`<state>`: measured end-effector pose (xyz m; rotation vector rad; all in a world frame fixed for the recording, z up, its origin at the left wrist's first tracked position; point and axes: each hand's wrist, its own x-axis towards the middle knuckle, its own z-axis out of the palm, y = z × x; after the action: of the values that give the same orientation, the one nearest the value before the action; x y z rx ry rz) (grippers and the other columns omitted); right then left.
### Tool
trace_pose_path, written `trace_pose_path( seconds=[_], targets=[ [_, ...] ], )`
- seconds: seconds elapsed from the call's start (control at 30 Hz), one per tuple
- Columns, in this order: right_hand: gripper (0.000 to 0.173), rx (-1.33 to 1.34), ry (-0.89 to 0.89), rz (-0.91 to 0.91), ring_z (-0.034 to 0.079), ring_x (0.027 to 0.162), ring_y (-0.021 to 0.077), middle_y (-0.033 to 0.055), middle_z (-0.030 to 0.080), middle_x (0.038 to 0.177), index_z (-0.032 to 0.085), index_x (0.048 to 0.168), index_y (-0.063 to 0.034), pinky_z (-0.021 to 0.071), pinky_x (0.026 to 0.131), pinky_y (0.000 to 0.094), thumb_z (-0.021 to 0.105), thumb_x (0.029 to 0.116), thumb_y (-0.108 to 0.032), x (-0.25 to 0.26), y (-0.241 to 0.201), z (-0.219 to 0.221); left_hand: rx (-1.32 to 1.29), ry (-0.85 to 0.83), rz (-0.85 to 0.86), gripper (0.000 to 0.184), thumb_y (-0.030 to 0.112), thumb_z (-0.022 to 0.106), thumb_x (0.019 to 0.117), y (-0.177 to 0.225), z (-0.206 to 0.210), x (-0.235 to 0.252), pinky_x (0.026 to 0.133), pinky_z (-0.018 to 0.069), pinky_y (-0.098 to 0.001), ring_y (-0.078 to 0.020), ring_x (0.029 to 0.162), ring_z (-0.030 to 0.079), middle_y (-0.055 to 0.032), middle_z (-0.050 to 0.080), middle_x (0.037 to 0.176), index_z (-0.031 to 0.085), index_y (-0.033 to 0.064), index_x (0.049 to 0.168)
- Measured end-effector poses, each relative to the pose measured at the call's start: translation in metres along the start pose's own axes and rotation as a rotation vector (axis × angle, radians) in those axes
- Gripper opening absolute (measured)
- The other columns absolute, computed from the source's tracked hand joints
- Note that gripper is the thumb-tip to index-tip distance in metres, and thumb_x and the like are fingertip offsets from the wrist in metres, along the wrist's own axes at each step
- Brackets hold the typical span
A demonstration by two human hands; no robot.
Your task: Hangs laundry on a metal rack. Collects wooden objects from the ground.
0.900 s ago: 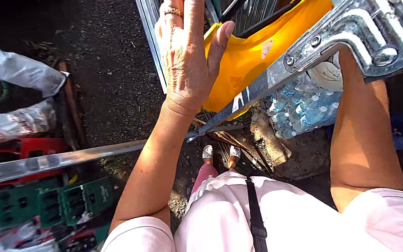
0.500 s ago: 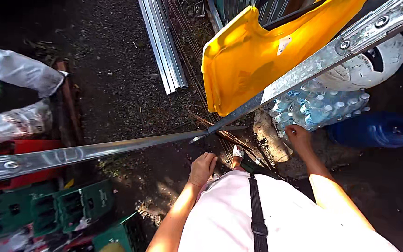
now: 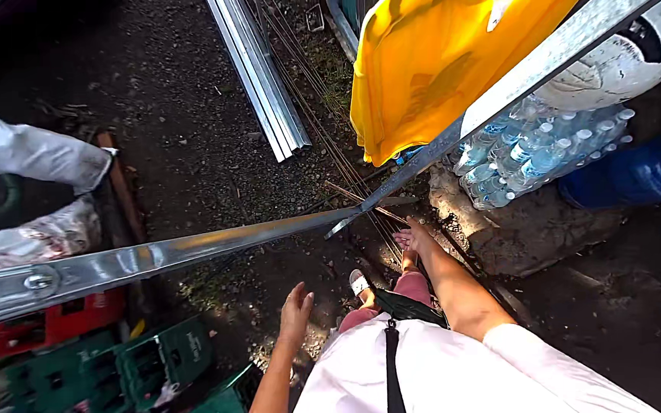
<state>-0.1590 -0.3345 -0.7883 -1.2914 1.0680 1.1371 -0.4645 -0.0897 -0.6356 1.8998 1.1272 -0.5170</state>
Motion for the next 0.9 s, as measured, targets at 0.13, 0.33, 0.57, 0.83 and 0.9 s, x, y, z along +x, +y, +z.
trace_pose_path(
  seconds=[0.13, 0.33, 0.57, 0.83, 0.9],
  targets=[
    [0.064, 0.4, -0.017, 0.035, 0.063, 0.074, 0.0142, 0.0152, 0.068, 0.109, 0.041, 0.146, -0.0046, 0.0502, 0.062, 0.0265, 0.041, 0.107, -0.056, 0.029, 0.005, 0.022, -0.318, 0.049, 0.174, 0.073, 0.027, 0.057, 0.1029, 0.099, -0.001, 0.025, 0.087, 0.0608, -0.0391, -0.0231, 0.102, 0.071, -0.0202, 0.061, 0.133, 0.021, 0.0004, 0.16],
    [0.035, 0.643, 0.014, -0.047, 0.064, 0.084, 0.0181, 0.0155, 0.063, 0.111, 0.048, 0.135, -0.0042, 0.0547, 0.069, 0.0284, 0.058, 0.1032, -0.015, 0.049, 0.003, 0.038, -0.579, 0.143, 0.375, 0.07, 0.022, 0.073, 0.0936, 0.169, 0.008, 0.075, 0.081, 0.0597, -0.0305, -0.0155, 0.09, 0.071, -0.0115, 0.071, 0.111, 0.041, 0.0037, 0.153],
    [0.04, 0.681, 0.129, -0.108, 0.061, 0.087, 0.0226, 0.0181, 0.056, 0.114, 0.045, 0.136, -0.0004, 0.0554, 0.072, 0.0317, 0.056, 0.0975, 0.002, 0.042, -0.012, 0.039, -0.688, 0.252, 0.434, 0.039, 0.011, 0.072, 0.0927, 0.17, 0.021, 0.077, 0.082, 0.0618, -0.0313, -0.0153, 0.085, 0.073, -0.0073, 0.074, 0.097, 0.061, -0.0007, 0.129],
    [0.052, 0.623, 0.18, -0.204, 0.061, 0.105, 0.0329, 0.0258, 0.051, 0.132, 0.039, 0.145, 0.0028, 0.0579, 0.082, 0.0432, 0.058, 0.096, 0.006, 0.043, -0.015, 0.012, -0.7, 0.287, 0.425, 0.034, 0.007, 0.069, 0.092, 0.179, 0.025, 0.077, 0.079, 0.0629, -0.0315, -0.0167, 0.081, 0.074, -0.0094, 0.074, 0.092, 0.06, -0.0052, 0.122],
    [0.054, 0.63, 0.174, -0.206, 0.062, 0.104, 0.0329, 0.0254, 0.051, 0.132, 0.039, 0.145, 0.0016, 0.0583, 0.081, 0.0433, 0.058, 0.0947, 0.008, 0.045, -0.022, 0.004, -0.67, 0.301, 0.441, 0.031, 0.009, 0.069, 0.0926, 0.182, 0.026, 0.08, 0.078, 0.0627, -0.031, -0.016, 0.079, 0.074, -0.0079, 0.075, 0.09, 0.062, -0.0034, 0.121]
  ],
)
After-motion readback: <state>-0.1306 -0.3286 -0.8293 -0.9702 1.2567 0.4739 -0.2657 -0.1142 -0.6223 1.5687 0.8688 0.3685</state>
